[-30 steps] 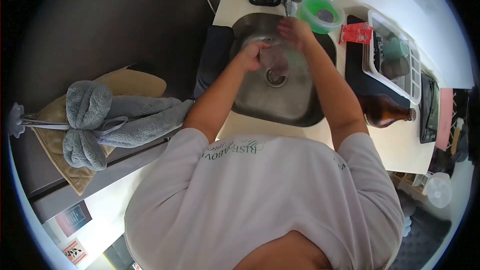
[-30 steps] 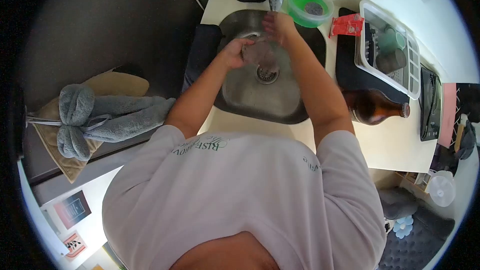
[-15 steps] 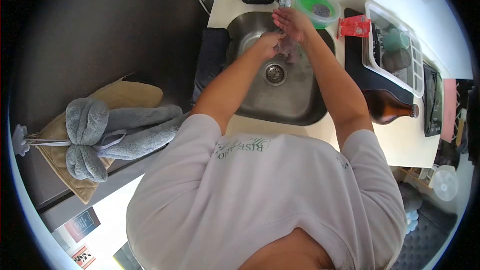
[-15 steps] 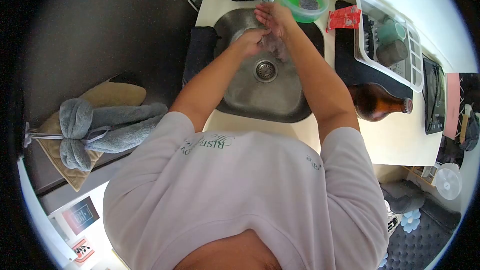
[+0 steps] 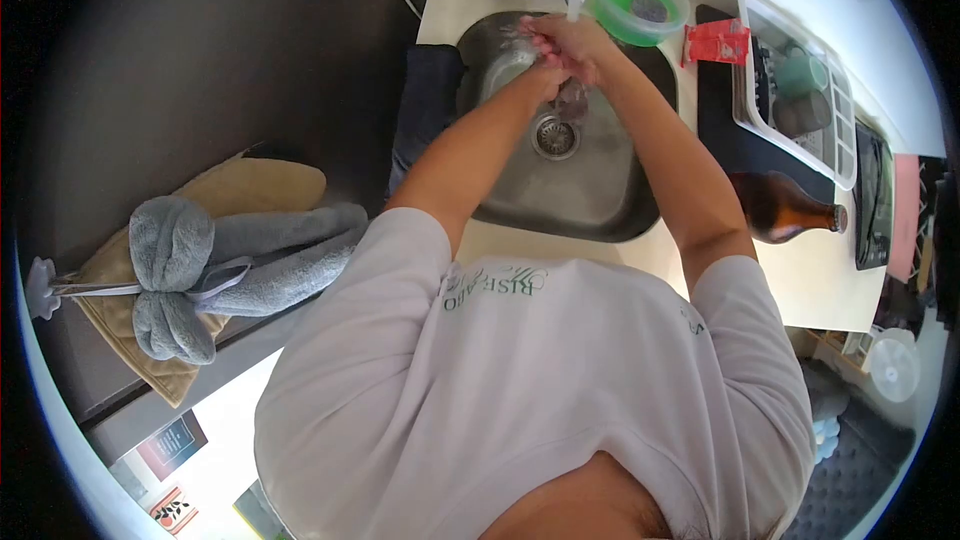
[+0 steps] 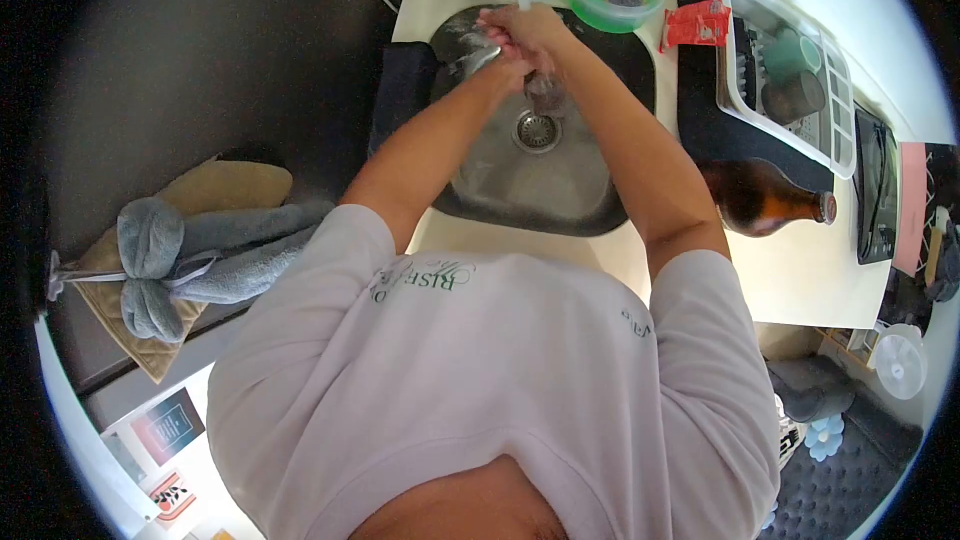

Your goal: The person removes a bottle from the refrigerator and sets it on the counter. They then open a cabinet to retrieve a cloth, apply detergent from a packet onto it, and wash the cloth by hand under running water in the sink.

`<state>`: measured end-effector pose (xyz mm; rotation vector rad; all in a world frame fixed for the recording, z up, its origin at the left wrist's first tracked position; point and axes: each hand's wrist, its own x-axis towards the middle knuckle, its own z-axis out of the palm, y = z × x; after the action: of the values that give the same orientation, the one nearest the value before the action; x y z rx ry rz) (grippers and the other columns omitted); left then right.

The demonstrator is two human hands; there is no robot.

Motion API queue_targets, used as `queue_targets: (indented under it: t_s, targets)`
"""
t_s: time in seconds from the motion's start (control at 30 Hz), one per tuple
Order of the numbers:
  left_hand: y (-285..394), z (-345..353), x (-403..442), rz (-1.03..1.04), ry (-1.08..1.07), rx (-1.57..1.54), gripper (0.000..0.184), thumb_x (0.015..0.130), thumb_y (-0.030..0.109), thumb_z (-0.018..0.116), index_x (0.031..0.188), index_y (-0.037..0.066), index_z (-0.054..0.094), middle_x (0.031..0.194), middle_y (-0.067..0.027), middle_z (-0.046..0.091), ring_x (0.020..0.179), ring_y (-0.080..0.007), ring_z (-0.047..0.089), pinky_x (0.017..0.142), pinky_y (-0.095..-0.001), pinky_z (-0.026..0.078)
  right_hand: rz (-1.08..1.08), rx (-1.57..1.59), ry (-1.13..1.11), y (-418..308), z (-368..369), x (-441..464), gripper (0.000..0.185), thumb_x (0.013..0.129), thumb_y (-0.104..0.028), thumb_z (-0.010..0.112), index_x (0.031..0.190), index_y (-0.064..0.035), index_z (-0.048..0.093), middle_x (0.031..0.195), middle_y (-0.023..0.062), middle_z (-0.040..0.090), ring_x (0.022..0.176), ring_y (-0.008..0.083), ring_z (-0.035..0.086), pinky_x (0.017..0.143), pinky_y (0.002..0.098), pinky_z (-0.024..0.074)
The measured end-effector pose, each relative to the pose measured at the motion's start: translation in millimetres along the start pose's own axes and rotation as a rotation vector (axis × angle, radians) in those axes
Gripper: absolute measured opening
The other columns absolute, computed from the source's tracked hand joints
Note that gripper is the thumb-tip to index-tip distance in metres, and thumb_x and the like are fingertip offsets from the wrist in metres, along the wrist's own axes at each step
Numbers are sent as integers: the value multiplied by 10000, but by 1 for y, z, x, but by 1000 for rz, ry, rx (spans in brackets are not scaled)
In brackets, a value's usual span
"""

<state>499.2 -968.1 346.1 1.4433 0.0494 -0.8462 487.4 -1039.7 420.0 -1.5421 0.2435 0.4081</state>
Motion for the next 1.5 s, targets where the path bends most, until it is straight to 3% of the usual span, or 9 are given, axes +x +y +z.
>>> queue_targets:
  t_s: [0.2,0.3,0.47,0.77,0.93,1.0,1.1,1.37,1.5]
  targets:
    - [-14,-20,26,434,-31,671,345,851,243,542,1148,66,543,1033,-91,611,881,-212,595,674,-354,488,-169,-505,548,28,-14,11,501,836,-512,527,913,-29,632,754,121,601,726,232,591,691,346,475]
    - [23,-12,9,144,47,1049,390,824,278,570,1138,48,545,999,-98,622,834,-184,608,662,-342,490,-70,-125,456,51,-27,6,587,834,-600,466,1041,-69,610,936,105,620,848,247,588,756,377,463]
    - [47,-12,-30,85,62,492,387,848,326,570,1112,44,574,970,-108,640,865,-256,611,766,-404,471,-149,723,16,90,-8,-1,680,827,-688,364,1202,-140,515,1122,34,567,981,262,536,853,446,412]
    - [7,-91,9,-75,57,-333,383,883,372,532,1097,54,542,1039,-87,588,953,-215,555,874,-406,435,115,938,-58,130,-11,16,395,860,-424,492,1119,-135,560,1010,79,602,898,263,580,762,456,457]
    - [-45,-68,-8,-461,111,-540,460,858,441,544,1130,71,527,1044,-87,559,980,-216,527,828,-397,426,-84,397,368,109,9,11,189,783,-155,564,939,-64,619,795,98,640,743,287,632,659,412,502]
    - [-100,-63,35,-146,-424,-728,378,897,420,479,1080,94,531,1045,-52,560,972,-177,534,820,-354,440,-211,43,492,102,37,2,163,764,-131,589,889,-30,613,783,126,637,739,293,629,665,406,493]
    - [-130,-69,64,-360,-480,-1352,361,922,433,410,981,101,540,971,-24,571,900,-152,549,768,-308,453,-324,-340,575,78,71,-38,207,744,-166,648,833,10,585,846,188,612,788,295,604,712,406,458]
    - [-89,-57,27,-329,-653,-939,350,893,423,461,1014,114,572,905,-75,603,837,-188,590,804,-397,461,-255,-589,668,222,-40,79,223,688,-121,631,877,-5,611,793,166,651,739,287,634,675,357,496]
    - [-47,-50,-7,-375,9,-675,349,887,428,464,981,107,565,914,-93,599,855,-220,590,825,-409,462,339,787,282,131,-34,23,237,644,-151,682,855,-53,637,829,154,662,788,295,643,692,332,496]
